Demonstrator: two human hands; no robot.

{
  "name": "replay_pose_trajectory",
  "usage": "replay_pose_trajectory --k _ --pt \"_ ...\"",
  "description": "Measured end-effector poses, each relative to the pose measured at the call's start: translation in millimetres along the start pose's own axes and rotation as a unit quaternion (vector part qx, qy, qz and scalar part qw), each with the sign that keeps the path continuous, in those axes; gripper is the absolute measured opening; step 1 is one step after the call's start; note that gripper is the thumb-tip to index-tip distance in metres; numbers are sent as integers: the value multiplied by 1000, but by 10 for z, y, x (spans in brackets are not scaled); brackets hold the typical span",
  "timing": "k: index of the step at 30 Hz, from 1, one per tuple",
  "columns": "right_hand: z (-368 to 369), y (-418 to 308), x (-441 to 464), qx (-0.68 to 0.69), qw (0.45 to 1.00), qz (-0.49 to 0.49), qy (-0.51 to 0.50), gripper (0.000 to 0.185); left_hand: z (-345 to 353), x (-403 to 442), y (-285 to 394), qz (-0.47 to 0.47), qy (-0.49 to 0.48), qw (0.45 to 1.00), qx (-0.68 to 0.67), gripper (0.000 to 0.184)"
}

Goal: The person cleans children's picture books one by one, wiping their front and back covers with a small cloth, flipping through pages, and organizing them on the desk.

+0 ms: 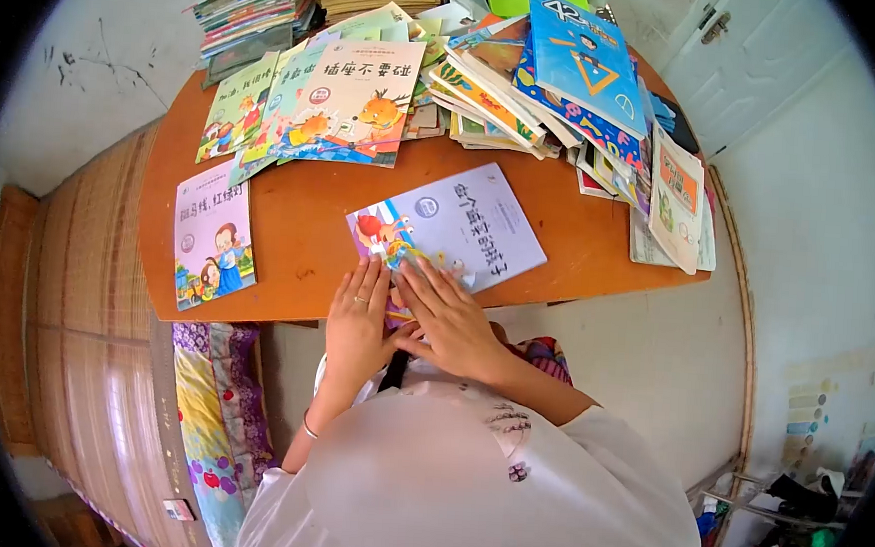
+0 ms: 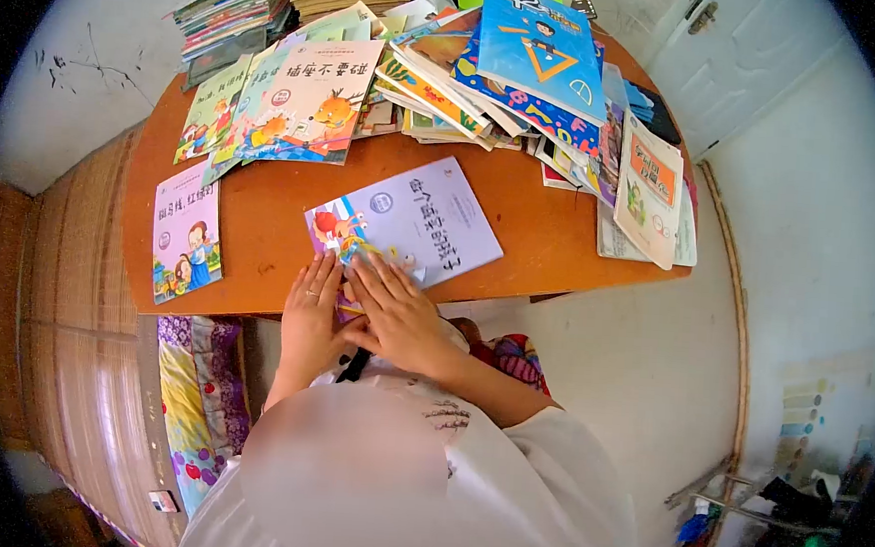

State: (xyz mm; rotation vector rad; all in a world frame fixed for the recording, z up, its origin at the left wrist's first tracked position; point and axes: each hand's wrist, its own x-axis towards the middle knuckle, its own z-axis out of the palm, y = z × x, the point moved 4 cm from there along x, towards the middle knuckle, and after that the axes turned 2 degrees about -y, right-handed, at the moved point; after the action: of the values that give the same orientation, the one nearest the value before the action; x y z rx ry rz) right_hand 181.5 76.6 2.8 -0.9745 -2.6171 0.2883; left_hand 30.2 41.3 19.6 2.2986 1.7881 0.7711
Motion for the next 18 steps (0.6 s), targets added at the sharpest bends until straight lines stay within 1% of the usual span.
replay_pose_trajectory --k 2,3,4,6,7,9,10,12,13,15,16,18 --pt "-55 15 -56 48 998 14 -34 77 30 -9 -17 -7 -6 999 31 74" --pt "-105 149 -98 25 997 60 -41 78 40 -7 -30 -5 -6 999 31 74" --pt "-151 317 -149 25 997 61 -41 78 47 -16 -45 -3 -7 1000 28 76" --pt "-251 663 -232 -47 989 141 15 77 52 -30 -55 -2 -8 1000 25 78" --pt "-256 676 -251 -49 989 141 14 77 62 -25 -47 2 -9 999 33 78" --pt "-341 642 -280 -61 986 142 57 76 82 -25 -30 4 -11 999 39 79" --pt "-348 563 -240 -59 987 142 53 76 77 -24 -25 3 -10 999 41 78" --pt "-278 245 -57 -112 993 27 21 73 77 -30 -4 -4 -11 999 41 78" --pt "-200 160 -14 -110 993 25 18 73 72 -29 -1 -13 -7 1000 20 78" --pt "-35 8 41 -25 1000 5 -4 74 42 -21 -9 -24 -4 1000 2 79" --pt "-48 33 30 -23 1000 5 -4 74 32 -14 -8 -25 -11 1000 6 79" --pt "-135 223 -68 -12 998 54 -28 78 33 -22 -25 -24 -22 999 8 79"
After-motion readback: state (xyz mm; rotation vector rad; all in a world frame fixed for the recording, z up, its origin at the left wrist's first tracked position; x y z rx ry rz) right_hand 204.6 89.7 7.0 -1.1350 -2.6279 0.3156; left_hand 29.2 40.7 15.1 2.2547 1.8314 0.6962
